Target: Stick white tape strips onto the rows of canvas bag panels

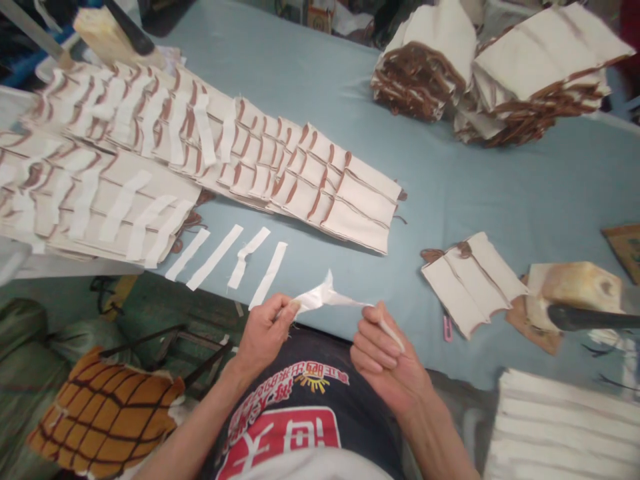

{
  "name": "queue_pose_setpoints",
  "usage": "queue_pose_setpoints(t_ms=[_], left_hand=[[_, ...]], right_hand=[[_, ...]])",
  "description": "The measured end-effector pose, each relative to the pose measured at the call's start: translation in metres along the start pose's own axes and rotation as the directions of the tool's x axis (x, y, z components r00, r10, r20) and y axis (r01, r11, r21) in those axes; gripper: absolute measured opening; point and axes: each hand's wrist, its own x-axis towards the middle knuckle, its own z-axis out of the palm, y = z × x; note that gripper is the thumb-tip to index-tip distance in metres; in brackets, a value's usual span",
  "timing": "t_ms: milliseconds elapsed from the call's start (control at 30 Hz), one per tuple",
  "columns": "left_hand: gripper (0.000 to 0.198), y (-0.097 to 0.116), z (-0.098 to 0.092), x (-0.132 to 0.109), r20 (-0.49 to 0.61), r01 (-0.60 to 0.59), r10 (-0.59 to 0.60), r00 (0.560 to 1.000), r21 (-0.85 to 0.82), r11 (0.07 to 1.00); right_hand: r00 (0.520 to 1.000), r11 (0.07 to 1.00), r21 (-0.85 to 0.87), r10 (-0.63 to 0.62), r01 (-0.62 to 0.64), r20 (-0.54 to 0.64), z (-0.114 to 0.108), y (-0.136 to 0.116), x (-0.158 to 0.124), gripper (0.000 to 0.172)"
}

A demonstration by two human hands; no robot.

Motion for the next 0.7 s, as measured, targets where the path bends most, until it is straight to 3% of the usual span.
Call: queue_pose_setpoints(t_ms=[200,333,500,633,700], left_hand=[[0.037,-0.004,-0.019,-0.009,0.141,0.017,-0.030,0.990,0.090,0.996],[0.037,-0.005,-0.023,-0.019,0.156,0.039,-0.058,0.986,0.124,0.991],[0.042,-0.018,-0.028,-0.029,0.178,0.098,-0.122,0.976,0.138,0.986],[0.050,-0.028,-0.041,-0.041,0.210,0.157,-0.191,0.959,0.168,0.973],[0.052,-0.026,-0.051,-0.048,0.162,0.201,-0.232,0.959,0.186,0.962]], right_hand=[[0.968,0.968,-0.049,-0.247,0.245,-0.045,-0.005,-0.047,-0.013,0.022],[0.900,0.901,-0.091,-0.431,0.424,-0.063,-0.005,-0.077,-0.024,0.020],[0.871,0.864,-0.174,-0.488,0.473,-0.059,-0.002,-0.106,-0.035,0.022],[0.769,0.769,-0.209,-0.632,0.605,-0.100,0.005,-0.127,-0.042,0.021],[0.759,0.763,-0.268,-0.635,0.588,-0.141,0.008,-0.134,-0.046,0.019]])
